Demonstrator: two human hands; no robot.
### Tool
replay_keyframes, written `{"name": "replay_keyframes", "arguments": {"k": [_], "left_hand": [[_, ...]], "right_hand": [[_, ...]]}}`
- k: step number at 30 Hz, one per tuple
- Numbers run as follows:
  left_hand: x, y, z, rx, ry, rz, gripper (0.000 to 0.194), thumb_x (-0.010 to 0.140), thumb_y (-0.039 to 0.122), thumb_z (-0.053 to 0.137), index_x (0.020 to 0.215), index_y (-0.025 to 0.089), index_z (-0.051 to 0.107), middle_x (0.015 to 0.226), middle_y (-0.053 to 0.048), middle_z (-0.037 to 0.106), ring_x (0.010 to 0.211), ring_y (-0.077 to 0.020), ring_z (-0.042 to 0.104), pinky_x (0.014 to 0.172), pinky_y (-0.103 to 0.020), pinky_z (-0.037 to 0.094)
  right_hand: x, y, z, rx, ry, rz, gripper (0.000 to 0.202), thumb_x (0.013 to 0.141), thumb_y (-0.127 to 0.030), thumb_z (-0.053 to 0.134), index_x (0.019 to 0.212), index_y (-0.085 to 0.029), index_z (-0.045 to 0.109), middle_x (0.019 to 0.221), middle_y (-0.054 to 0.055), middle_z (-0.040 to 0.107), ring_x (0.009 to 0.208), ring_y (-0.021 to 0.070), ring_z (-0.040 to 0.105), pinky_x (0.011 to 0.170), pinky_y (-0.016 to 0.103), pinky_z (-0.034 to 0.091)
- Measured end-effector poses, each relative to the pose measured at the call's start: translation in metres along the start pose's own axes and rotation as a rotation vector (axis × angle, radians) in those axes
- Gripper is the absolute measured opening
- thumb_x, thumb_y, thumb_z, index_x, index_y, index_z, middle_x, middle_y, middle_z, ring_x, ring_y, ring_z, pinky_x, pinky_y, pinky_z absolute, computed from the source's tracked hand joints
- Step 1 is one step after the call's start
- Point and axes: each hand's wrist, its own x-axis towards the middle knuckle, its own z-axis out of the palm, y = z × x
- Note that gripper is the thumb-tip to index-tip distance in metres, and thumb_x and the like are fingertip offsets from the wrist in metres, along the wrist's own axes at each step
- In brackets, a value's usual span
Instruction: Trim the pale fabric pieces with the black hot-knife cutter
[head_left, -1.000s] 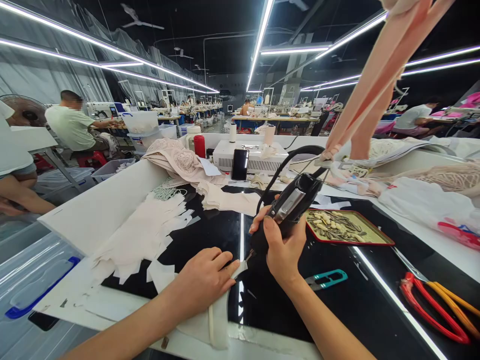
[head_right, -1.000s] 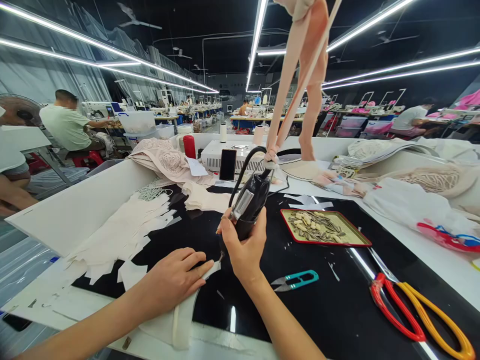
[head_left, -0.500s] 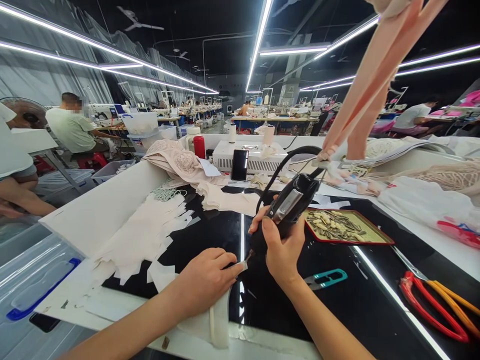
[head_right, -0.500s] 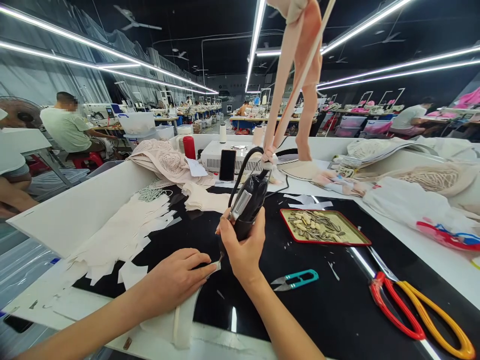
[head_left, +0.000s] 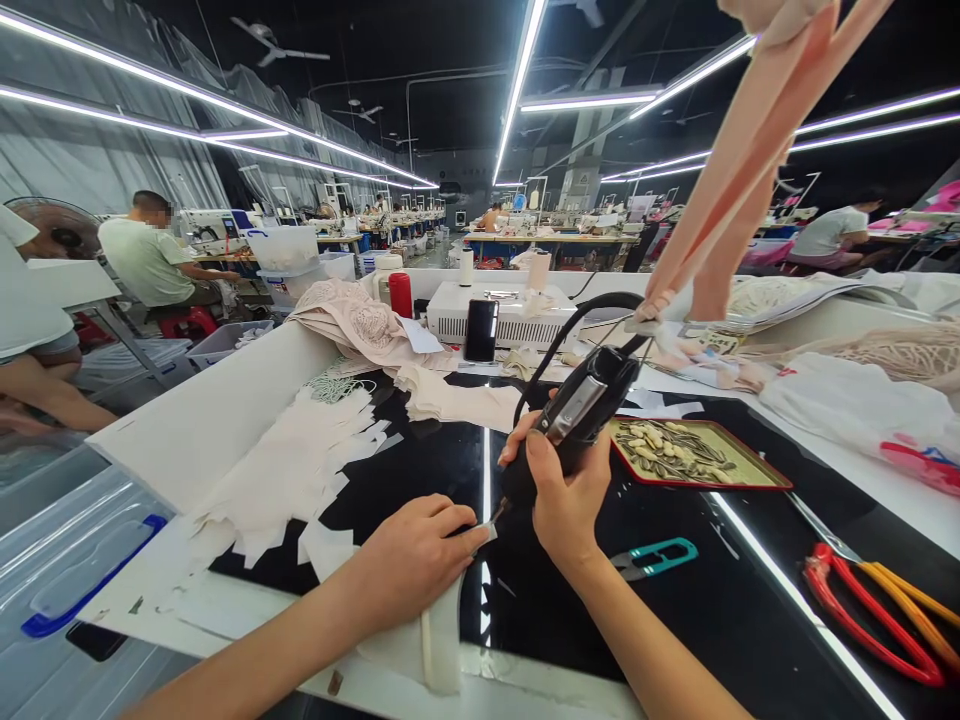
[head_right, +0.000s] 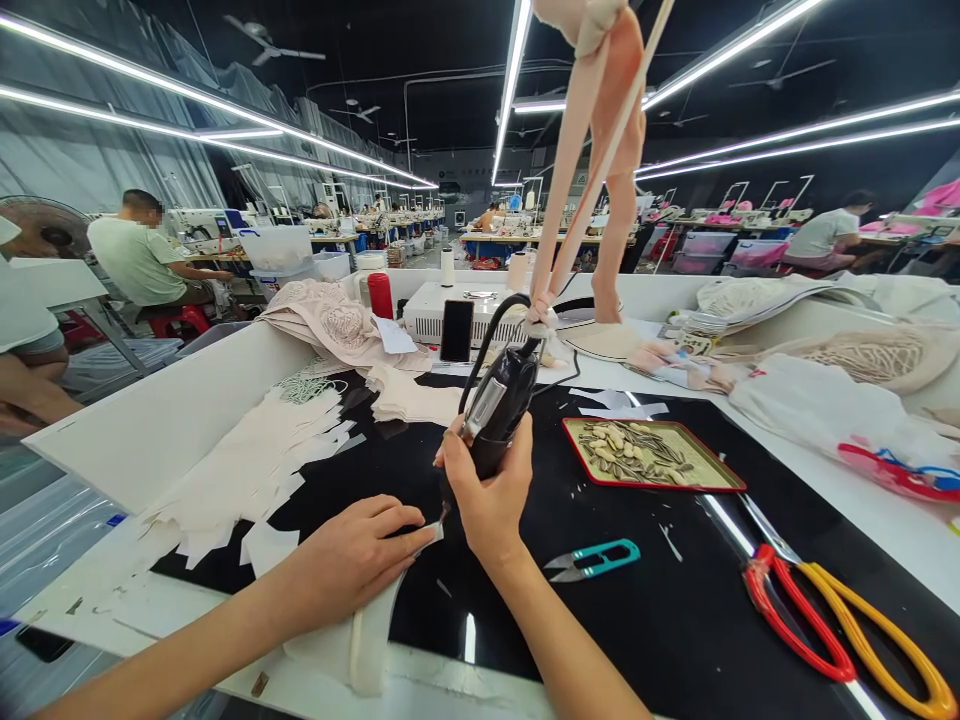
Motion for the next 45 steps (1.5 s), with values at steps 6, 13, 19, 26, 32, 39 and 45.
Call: {"name": "replay_keyframes", "arguments": {"k": [6,13,19,26,32,39,45], "left_hand": [[0.000,-0.001,0.000,-0.003,0.012,0.001,0.030,0.104,0.013,0.054,0.131,0.018,0.065,0.115,-0.008,0.072,0.099,-0.0246,0.067,0.087,-0.040,0.061],[0.000,-0.001,0.001,-0.016,0.033,0.011,0.028,0.106,0.014,0.052,0.130,0.018,0.067,0.113,-0.007,0.071,0.097,-0.0231,0.066,0.085,-0.039,0.060],[0.000,-0.003,0.002,-0.040,0.034,0.012,0.028,0.107,0.017,0.053,0.132,0.017,0.066,0.115,-0.008,0.071,0.098,-0.0237,0.065,0.087,-0.040,0.061],[-0.013,-0.005,0.005,-0.084,0.072,-0.006,0.025,0.108,0.017,0.053,0.127,0.020,0.070,0.122,-0.007,0.072,0.108,-0.0243,0.067,0.094,-0.041,0.061],[-0.025,-0.004,0.000,-0.070,0.105,-0.017,0.024,0.107,0.014,0.054,0.123,0.019,0.071,0.117,-0.007,0.073,0.105,-0.0237,0.069,0.093,-0.040,0.062],[-0.026,0.002,0.003,0.044,0.135,-0.081,0.023,0.101,0.007,0.057,0.117,0.018,0.071,0.110,-0.008,0.072,0.097,-0.0244,0.068,0.084,-0.041,0.064],[-0.024,0.008,0.007,0.088,0.151,-0.055,0.034,0.099,0.000,0.057,0.130,0.013,0.065,0.123,-0.008,0.071,0.109,-0.0231,0.067,0.098,-0.040,0.060]], "right_hand": [[-0.001,-0.002,-0.001,0.006,-0.010,0.020,0.017,0.095,-0.029,0.072,0.100,-0.026,0.056,0.078,-0.007,0.068,0.057,0.0106,0.064,0.057,0.026,0.056],[-0.006,-0.005,-0.006,0.013,-0.003,0.045,0.022,0.092,-0.031,0.075,0.100,-0.026,0.055,0.080,-0.006,0.069,0.057,0.0108,0.063,0.058,0.026,0.055],[-0.007,-0.007,-0.004,-0.030,-0.020,0.050,0.017,0.094,-0.030,0.072,0.099,-0.026,0.056,0.076,-0.006,0.069,0.056,0.0111,0.064,0.057,0.026,0.056],[-0.011,-0.015,-0.007,-0.011,-0.019,0.051,0.022,0.091,-0.028,0.076,0.099,-0.026,0.055,0.079,-0.006,0.069,0.056,0.0100,0.063,0.055,0.024,0.055],[-0.015,-0.021,-0.012,-0.026,-0.016,0.059,0.024,0.090,-0.028,0.076,0.103,-0.027,0.056,0.079,-0.006,0.069,0.056,0.0110,0.064,0.056,0.025,0.055],[-0.014,-0.023,-0.010,-0.032,-0.018,0.064,0.023,0.091,-0.027,0.075,0.103,-0.027,0.056,0.078,-0.006,0.068,0.056,0.0117,0.064,0.056,0.027,0.056],[-0.016,-0.022,-0.014,-0.051,-0.028,0.060,0.026,0.092,-0.029,0.075,0.110,-0.028,0.056,0.079,-0.005,0.069,0.058,0.0130,0.064,0.057,0.029,0.054]]}}
